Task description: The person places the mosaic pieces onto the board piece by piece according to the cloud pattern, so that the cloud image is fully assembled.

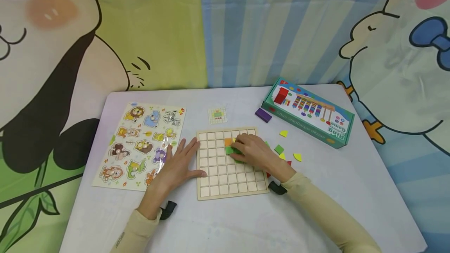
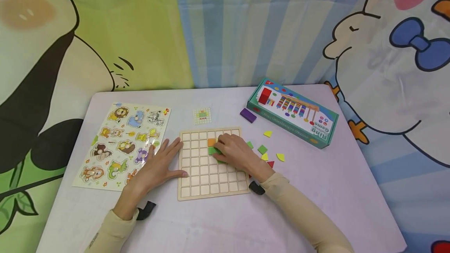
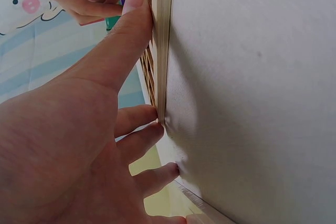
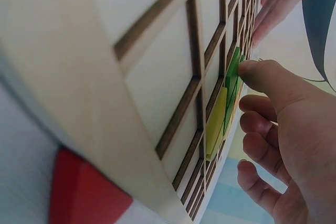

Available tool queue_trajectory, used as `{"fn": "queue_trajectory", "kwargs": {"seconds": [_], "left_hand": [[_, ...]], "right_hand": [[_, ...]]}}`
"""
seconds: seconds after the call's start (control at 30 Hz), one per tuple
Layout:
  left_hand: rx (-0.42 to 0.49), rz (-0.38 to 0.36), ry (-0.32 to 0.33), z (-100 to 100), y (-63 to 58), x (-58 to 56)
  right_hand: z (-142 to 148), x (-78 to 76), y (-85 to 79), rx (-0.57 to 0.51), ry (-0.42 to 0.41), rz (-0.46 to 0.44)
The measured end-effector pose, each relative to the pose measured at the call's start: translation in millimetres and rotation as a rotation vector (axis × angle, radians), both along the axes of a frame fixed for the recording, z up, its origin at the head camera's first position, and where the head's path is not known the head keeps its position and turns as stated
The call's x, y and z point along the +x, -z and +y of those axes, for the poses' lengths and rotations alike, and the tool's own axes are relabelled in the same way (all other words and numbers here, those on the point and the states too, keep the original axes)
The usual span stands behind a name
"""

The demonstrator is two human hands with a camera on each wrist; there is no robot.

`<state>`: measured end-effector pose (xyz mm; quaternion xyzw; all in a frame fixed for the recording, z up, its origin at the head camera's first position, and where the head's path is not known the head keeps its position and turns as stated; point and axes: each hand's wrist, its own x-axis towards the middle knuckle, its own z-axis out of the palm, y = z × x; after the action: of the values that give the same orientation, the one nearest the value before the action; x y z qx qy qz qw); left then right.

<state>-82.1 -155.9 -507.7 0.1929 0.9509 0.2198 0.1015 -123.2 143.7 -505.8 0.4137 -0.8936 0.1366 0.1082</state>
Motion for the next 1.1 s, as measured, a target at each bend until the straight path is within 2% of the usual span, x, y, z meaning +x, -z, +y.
{"fn": "queue_trajectory", "kwargs": {"seconds": [0.3, 0.47, 0.7, 0.87, 1.1], "left_hand": [[0.001, -0.003, 0.002, 1, -1.1, -0.8], [0.002, -0.007, -0.005, 2, -0.6, -0.7], [0.002, -0.008, -0.007, 1, -0.6, -0.5], [0.004, -0.006, -0.003, 1, 0.2, -0.1], [0.003, -0.009, 0.001, 0, 0.5, 0.2]], "right_hand": [[-2, 4.0, 2.7, -0.020, -0.041, -0.041], [-2, 5.1, 3.9, -0.020, -0.036, -0.053], [11, 5.3, -3.2, -0.078, -0.030, -0.058], [39, 6.2, -8.5, -0.118, 0.031, -0.045], [89, 13.8, -12.5, -0.100, 0.203, -0.068]]}}
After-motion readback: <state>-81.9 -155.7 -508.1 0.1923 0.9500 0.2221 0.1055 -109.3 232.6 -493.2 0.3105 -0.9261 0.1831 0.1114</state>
